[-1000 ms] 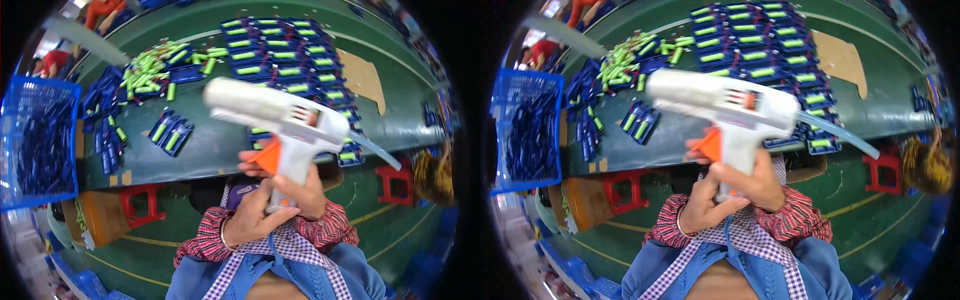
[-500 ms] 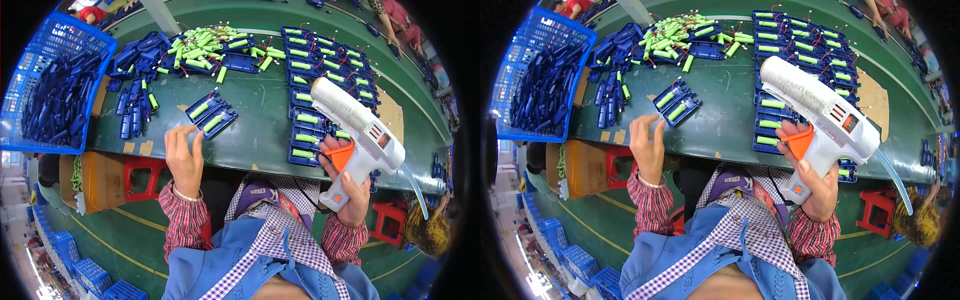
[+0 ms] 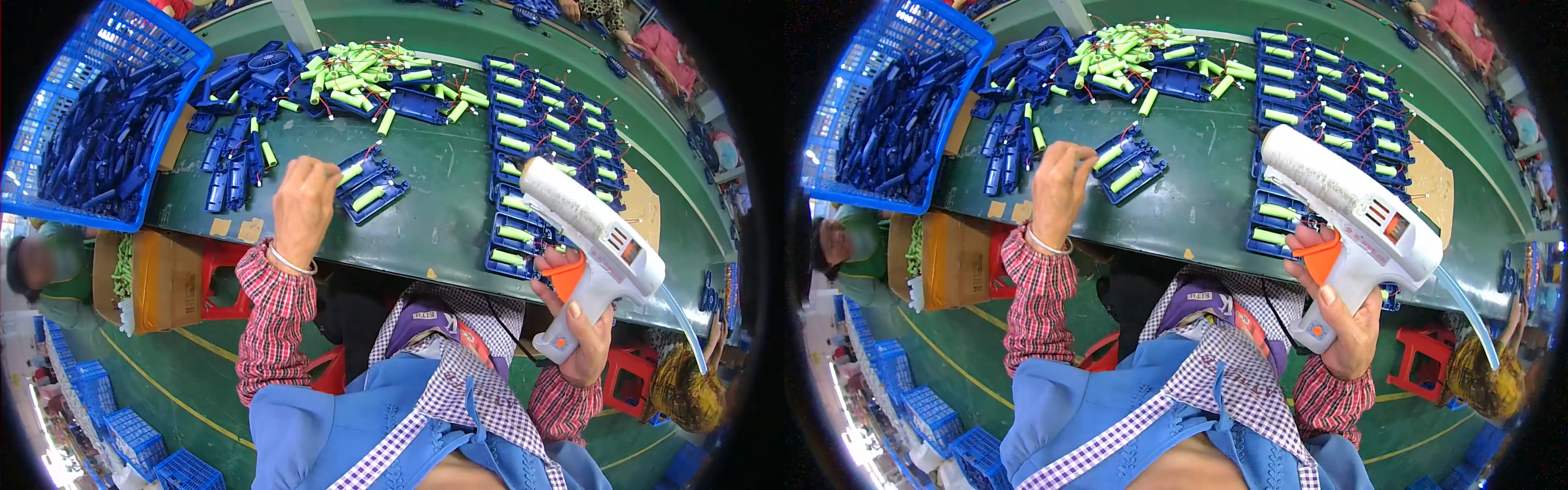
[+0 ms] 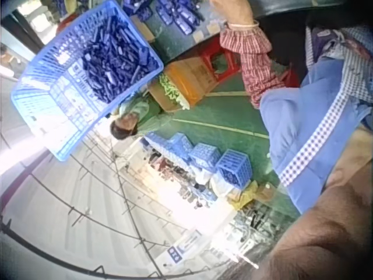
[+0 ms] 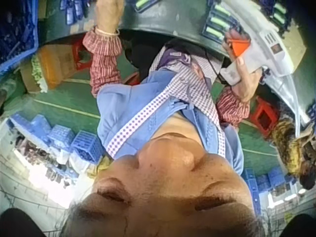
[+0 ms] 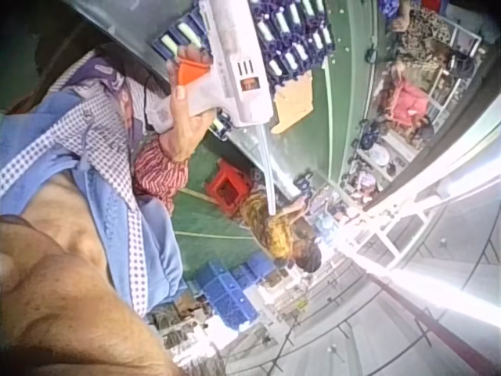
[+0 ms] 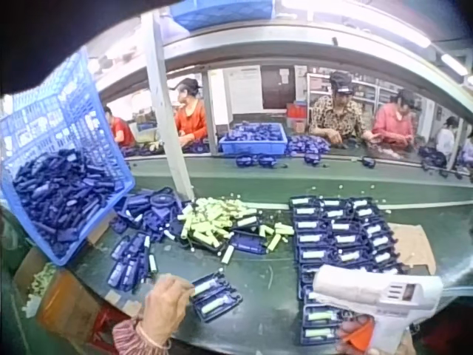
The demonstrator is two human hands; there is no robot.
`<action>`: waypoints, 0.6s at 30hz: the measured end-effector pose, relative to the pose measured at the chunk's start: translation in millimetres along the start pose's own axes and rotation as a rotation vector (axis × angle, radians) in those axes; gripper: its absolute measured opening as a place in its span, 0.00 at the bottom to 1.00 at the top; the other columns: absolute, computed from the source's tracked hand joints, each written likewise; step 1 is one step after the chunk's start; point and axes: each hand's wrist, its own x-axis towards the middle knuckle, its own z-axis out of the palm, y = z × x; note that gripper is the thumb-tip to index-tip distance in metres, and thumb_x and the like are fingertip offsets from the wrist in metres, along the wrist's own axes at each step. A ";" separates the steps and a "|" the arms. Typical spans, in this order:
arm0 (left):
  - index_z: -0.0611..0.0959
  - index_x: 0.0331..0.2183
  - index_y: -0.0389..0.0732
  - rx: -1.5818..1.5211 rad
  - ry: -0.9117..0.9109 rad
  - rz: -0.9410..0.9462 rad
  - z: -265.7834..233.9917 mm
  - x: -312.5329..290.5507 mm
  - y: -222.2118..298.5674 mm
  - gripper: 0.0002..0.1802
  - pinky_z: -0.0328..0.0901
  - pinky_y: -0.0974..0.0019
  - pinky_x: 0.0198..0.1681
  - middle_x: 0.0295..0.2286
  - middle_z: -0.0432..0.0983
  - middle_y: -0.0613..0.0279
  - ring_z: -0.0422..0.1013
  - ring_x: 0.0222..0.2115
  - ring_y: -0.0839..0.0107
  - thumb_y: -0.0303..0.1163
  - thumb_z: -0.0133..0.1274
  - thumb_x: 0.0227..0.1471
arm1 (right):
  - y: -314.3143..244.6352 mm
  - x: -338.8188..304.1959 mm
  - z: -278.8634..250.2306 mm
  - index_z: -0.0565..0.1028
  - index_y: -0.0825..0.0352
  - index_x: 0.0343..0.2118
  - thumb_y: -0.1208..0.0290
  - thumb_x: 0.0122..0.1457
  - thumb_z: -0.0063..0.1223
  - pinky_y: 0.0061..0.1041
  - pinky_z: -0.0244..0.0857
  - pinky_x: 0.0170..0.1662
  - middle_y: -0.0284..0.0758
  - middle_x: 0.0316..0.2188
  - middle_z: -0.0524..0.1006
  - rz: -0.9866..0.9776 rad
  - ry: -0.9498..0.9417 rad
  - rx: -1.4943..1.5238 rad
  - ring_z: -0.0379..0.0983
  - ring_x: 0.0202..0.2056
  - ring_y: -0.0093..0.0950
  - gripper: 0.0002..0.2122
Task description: Apply hot glue to blue plastic housings and insert AA batteries into them on an assembly line.
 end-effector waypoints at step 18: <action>0.80 0.31 0.34 0.102 -0.251 0.012 17.3 9.7 35.0 0.03 0.65 0.55 0.34 0.30 0.71 0.50 0.71 0.32 0.52 0.22 0.54 0.51 | -29.8 -30.9 -54.0 0.61 0.78 0.57 0.76 0.55 0.53 0.39 0.69 0.53 0.52 0.51 0.72 -0.099 0.060 0.002 0.70 0.53 0.42 0.27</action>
